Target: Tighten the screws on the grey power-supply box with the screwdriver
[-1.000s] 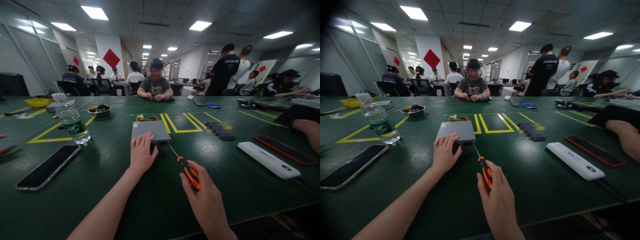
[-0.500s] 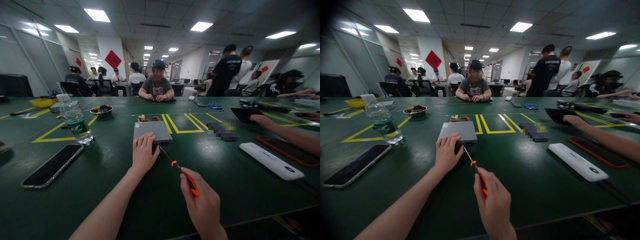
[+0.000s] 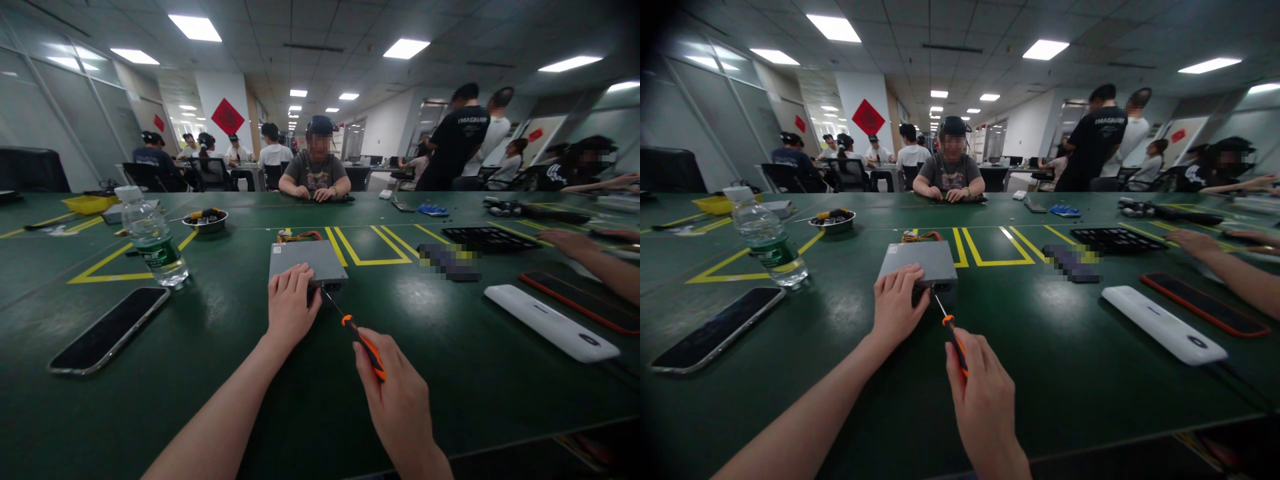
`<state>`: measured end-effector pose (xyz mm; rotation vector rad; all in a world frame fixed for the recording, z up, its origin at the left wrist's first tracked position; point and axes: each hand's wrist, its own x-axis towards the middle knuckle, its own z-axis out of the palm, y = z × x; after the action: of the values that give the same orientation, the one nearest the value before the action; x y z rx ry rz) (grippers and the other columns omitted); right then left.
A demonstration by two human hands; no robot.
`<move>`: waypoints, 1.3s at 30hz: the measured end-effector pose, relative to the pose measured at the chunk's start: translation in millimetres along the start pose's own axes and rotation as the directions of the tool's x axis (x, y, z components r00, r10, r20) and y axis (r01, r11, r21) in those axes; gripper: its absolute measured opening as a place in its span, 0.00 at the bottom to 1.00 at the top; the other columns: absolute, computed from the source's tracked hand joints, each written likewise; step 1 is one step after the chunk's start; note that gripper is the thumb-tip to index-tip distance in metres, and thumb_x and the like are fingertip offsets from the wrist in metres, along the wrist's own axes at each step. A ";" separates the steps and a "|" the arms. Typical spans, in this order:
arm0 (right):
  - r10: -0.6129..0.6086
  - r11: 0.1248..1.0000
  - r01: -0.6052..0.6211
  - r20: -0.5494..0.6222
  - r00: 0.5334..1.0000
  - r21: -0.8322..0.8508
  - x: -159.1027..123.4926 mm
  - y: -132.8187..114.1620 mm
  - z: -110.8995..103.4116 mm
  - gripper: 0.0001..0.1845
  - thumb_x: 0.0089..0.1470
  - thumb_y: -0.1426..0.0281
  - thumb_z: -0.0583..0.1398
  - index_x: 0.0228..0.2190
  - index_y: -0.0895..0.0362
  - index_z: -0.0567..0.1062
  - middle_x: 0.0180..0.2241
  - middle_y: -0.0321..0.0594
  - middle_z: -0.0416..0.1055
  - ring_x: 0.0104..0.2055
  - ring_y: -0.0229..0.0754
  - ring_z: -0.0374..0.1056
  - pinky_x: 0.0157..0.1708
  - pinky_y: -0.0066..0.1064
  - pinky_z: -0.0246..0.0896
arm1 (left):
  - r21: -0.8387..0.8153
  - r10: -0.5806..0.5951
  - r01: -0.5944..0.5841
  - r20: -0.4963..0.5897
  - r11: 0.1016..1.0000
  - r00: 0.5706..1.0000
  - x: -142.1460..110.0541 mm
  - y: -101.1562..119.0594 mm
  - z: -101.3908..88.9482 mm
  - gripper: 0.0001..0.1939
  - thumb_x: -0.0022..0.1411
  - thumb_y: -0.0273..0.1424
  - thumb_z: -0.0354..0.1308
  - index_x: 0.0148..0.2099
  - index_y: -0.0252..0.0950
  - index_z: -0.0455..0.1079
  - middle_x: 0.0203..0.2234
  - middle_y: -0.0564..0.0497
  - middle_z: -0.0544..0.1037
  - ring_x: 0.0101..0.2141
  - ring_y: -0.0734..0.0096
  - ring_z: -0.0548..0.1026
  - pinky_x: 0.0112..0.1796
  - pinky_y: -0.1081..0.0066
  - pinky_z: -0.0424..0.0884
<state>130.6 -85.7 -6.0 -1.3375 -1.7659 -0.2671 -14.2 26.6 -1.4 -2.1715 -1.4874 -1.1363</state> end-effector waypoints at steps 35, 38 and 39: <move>-0.152 0.965 0.153 0.020 0.988 -0.213 2.7 -22.3 -5.5 0.15 0.60 0.72 0.46 0.43 0.62 0.68 0.39 0.50 0.70 0.37 0.41 0.72 0.31 0.29 0.69 | -0.009 -0.008 0.009 0.028 1.000 1.000 1.4 -1.1 -2.5 0.12 0.58 0.33 0.52 0.46 0.40 0.63 0.49 0.49 0.70 0.50 0.61 0.65 0.50 0.59 0.55; -0.096 0.971 0.091 -0.011 0.995 -0.219 4.9 -19.8 -7.5 0.14 0.61 0.69 0.47 0.41 0.61 0.68 0.28 0.42 0.71 0.22 0.35 0.69 0.20 0.24 0.64 | -0.010 -0.012 0.012 0.019 1.000 1.000 1.1 -0.4 -2.1 0.12 0.57 0.33 0.53 0.45 0.40 0.64 0.49 0.49 0.71 0.50 0.61 0.65 0.49 0.59 0.55; -0.074 0.974 0.070 -0.010 0.997 -0.217 5.7 -19.1 -8.6 0.15 0.61 0.67 0.46 0.41 0.61 0.68 0.26 0.40 0.70 0.20 0.34 0.67 0.19 0.24 0.63 | -0.009 -0.015 0.015 0.013 1.000 1.000 1.1 -0.1 -2.0 0.12 0.57 0.33 0.53 0.45 0.40 0.64 0.48 0.49 0.71 0.49 0.61 0.65 0.49 0.59 0.55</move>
<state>118.4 -94.8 9.4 -1.4197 -1.8128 -0.5233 -15.0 26.2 0.7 -2.1818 -1.5093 -1.1382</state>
